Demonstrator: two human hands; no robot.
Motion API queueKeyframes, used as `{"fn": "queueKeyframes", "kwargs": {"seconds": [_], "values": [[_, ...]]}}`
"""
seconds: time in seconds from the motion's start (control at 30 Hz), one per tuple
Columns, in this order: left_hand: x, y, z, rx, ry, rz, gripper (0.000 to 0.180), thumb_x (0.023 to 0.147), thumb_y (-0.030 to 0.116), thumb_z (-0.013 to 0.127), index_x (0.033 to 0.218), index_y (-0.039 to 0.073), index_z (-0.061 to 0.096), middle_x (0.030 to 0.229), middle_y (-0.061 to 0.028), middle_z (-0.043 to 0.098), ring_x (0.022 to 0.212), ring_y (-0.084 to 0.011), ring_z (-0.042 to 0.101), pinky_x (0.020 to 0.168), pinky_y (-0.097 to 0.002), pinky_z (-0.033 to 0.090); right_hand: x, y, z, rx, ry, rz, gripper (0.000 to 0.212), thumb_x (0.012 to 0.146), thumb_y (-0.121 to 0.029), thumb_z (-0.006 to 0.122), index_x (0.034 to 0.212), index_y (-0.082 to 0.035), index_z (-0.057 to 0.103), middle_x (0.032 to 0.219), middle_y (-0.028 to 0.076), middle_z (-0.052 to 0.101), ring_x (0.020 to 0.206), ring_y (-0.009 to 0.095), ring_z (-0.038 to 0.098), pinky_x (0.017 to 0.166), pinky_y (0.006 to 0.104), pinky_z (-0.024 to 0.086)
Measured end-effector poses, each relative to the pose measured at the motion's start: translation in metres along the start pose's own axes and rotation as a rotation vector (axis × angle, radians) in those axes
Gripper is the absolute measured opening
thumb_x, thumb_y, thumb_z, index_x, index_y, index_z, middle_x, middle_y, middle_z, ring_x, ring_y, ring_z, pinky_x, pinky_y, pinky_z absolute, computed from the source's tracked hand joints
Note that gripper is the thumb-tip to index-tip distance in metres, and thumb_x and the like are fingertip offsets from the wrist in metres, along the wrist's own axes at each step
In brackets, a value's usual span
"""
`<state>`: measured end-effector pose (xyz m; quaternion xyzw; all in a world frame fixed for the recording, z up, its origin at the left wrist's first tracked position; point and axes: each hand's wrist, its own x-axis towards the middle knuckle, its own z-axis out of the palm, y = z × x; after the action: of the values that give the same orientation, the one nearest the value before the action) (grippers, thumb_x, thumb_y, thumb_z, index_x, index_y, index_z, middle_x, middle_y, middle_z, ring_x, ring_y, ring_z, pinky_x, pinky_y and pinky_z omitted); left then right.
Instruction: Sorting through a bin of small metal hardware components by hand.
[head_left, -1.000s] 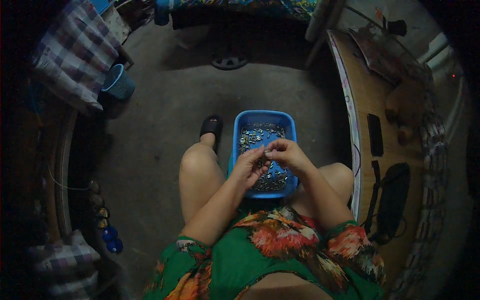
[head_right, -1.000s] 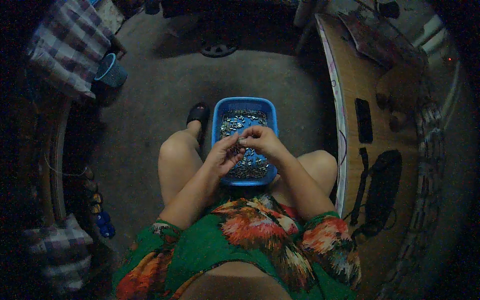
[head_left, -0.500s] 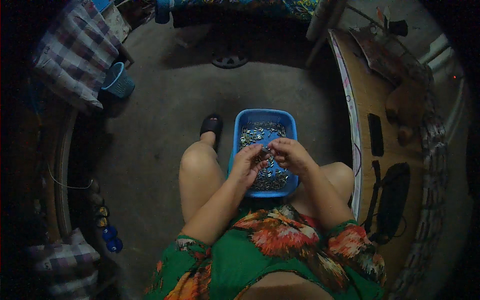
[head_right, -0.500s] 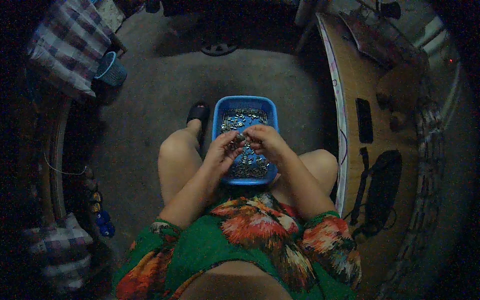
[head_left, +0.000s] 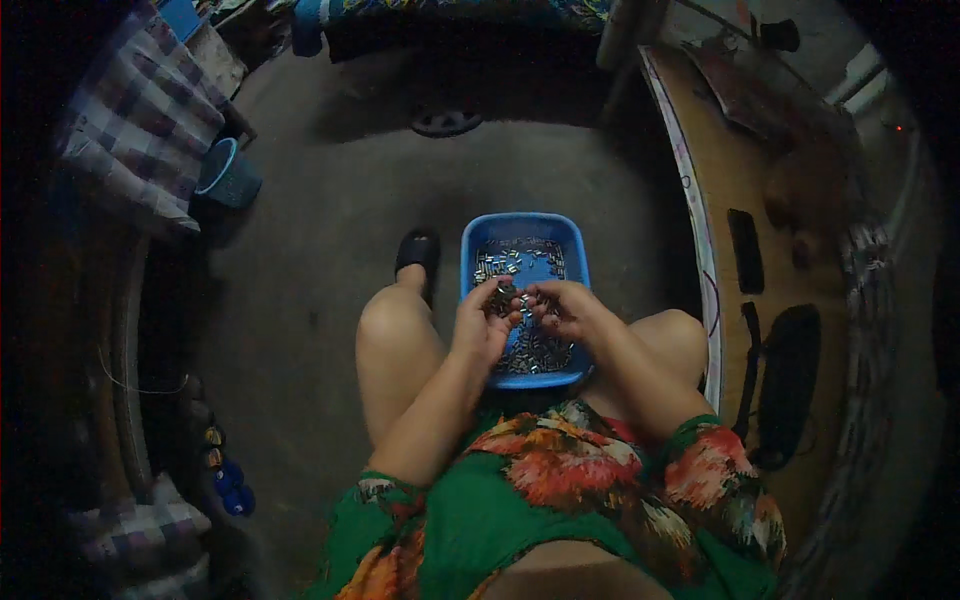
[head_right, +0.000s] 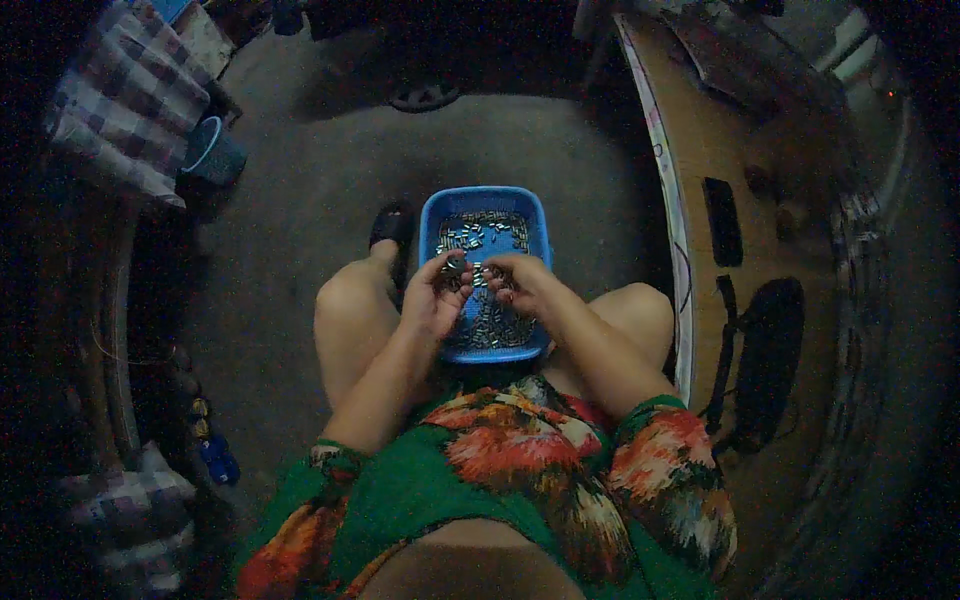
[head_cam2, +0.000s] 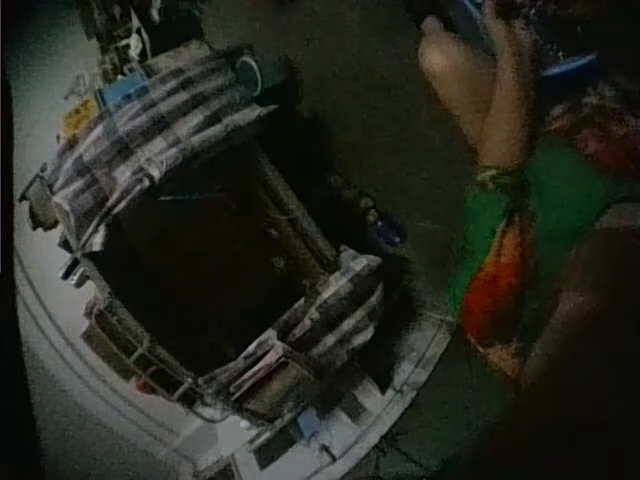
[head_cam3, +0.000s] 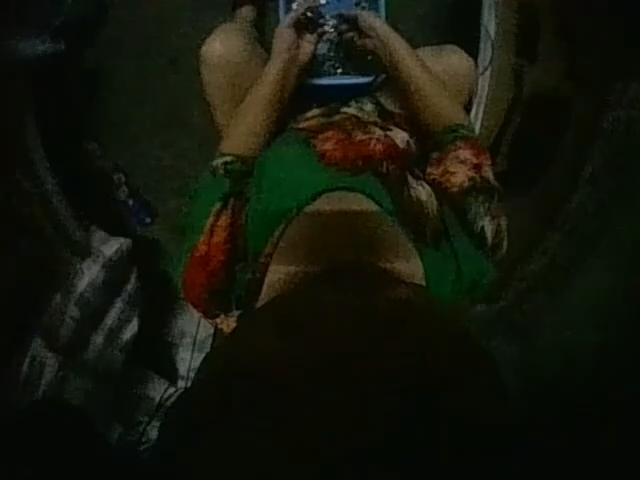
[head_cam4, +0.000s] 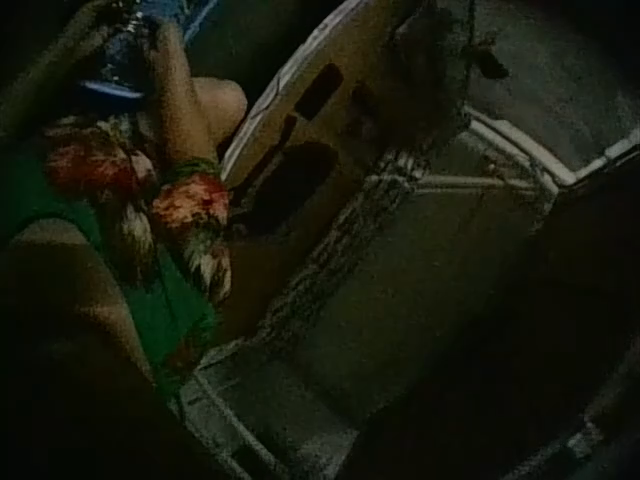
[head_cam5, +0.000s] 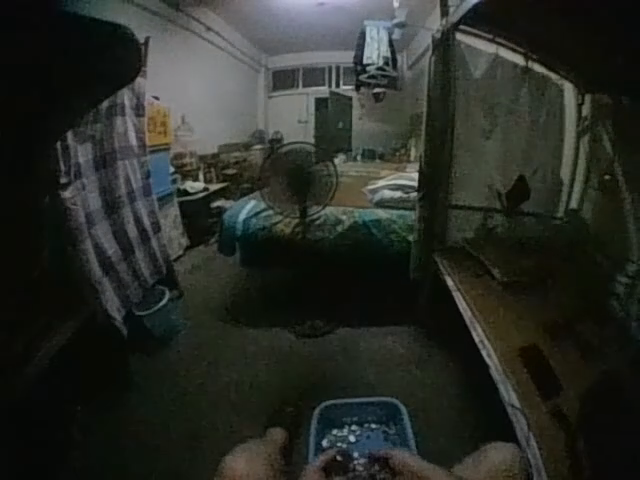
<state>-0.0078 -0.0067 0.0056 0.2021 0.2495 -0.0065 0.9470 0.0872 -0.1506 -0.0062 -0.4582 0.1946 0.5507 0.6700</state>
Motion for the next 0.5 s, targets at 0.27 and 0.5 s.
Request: {"fn": "queueKeyframes", "kwargs": {"seconds": [0.27, 0.5], "values": [[0.001, -0.002, -0.004, 0.057, 0.074, 0.013, 0.020, 0.080, 0.021, 0.053, 0.090, 0.004, 0.056, 0.076, -0.0089, 0.058, 0.066, -0.0174, 0.054, 0.058, -0.0266, 0.044, -0.024, -0.005, 0.022, -0.084, -0.054, -0.207, 0.013, 0.083, -0.015, 0.052, 0.090, -0.005, 0.052, 0.070, 0.001, 0.051, 0.051, 0.005, 0.042, 0.036, 0.0140, 0.028], [0.004, -0.007, -0.006, 0.102, 0.070, -0.007, 0.017, 0.079, 0.020, 0.053, 0.087, 0.005, 0.055, 0.074, -0.0077, 0.057, 0.063, -0.0171, 0.054, 0.055, -0.0275, 0.044, -0.019, -0.006, 0.012, -0.155, -0.228, -0.221, 0.017, 0.081, -0.015, 0.055, 0.095, -0.006, 0.053, 0.070, 0.000, 0.050, 0.051, 0.004, 0.041, 0.038, 0.0135, 0.027]]}}
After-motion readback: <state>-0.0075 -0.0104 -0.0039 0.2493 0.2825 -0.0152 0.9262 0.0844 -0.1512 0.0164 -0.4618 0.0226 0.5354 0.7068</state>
